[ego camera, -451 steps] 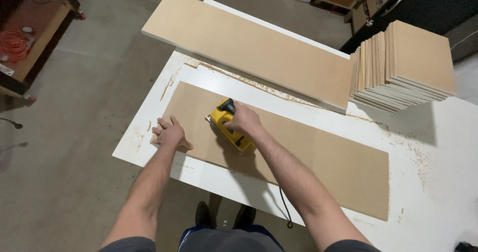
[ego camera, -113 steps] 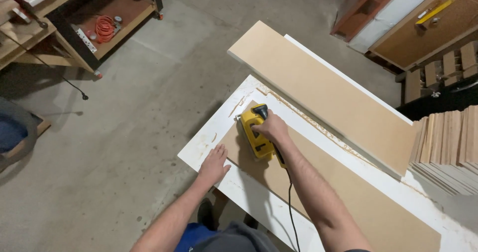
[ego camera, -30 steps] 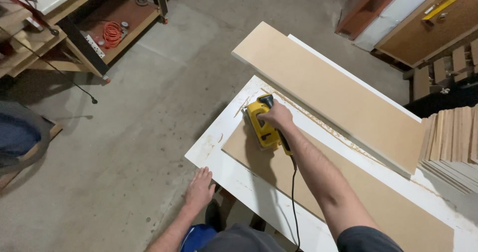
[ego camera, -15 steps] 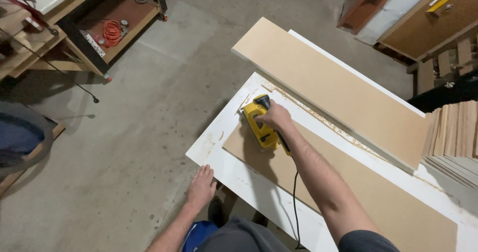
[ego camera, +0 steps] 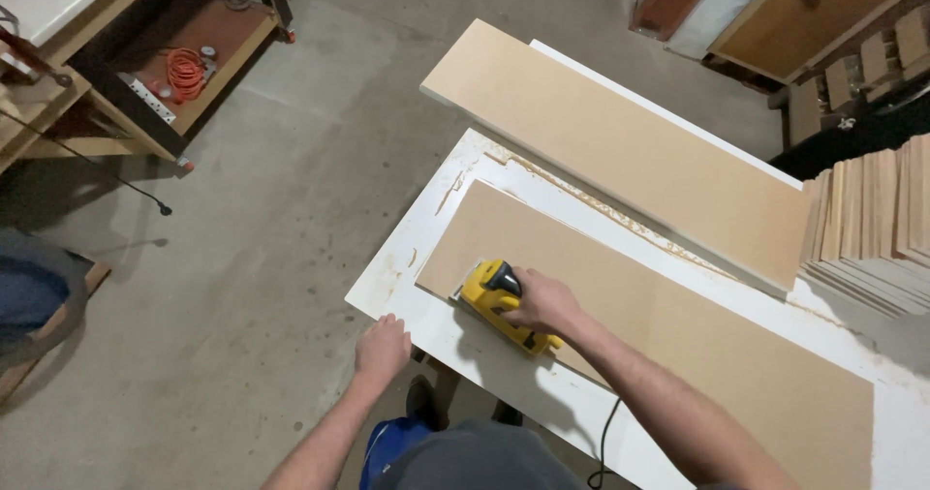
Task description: Sanding the surface of rectangular wooden boards using an electric orbital sander on a workbench.
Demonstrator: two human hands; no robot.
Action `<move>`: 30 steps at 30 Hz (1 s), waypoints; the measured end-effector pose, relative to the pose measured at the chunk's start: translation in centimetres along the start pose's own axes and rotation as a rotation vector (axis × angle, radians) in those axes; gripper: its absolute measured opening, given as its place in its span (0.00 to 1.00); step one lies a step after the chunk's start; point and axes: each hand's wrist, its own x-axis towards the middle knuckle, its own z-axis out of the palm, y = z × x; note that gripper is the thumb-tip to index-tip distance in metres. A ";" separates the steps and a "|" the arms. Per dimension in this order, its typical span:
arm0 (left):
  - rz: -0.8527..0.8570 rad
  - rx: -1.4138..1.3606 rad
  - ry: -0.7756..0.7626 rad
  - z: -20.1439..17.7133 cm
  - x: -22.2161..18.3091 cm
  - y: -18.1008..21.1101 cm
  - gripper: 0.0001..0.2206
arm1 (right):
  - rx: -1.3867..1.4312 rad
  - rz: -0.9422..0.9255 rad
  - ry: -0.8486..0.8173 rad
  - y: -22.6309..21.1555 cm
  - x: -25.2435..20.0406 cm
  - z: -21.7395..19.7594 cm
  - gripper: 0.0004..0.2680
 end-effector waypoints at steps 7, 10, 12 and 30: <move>0.219 -0.027 0.208 -2.5 6.8 2.1 0.19 | -0.025 0.071 0.009 7.5 -5.2 0.9 0.28; 0.097 -0.147 0.094 -3.9 7.1 3.1 0.17 | -0.071 0.069 0.017 9.4 -4.5 2.6 0.29; 0.114 -0.127 0.030 -5.3 6.5 4.0 0.17 | -0.075 0.026 -0.005 8.6 -3.8 3.0 0.28; 0.047 -0.086 -0.040 -7.3 5.9 5.7 0.18 | -0.078 -0.068 -0.007 4.7 -1.6 3.7 0.28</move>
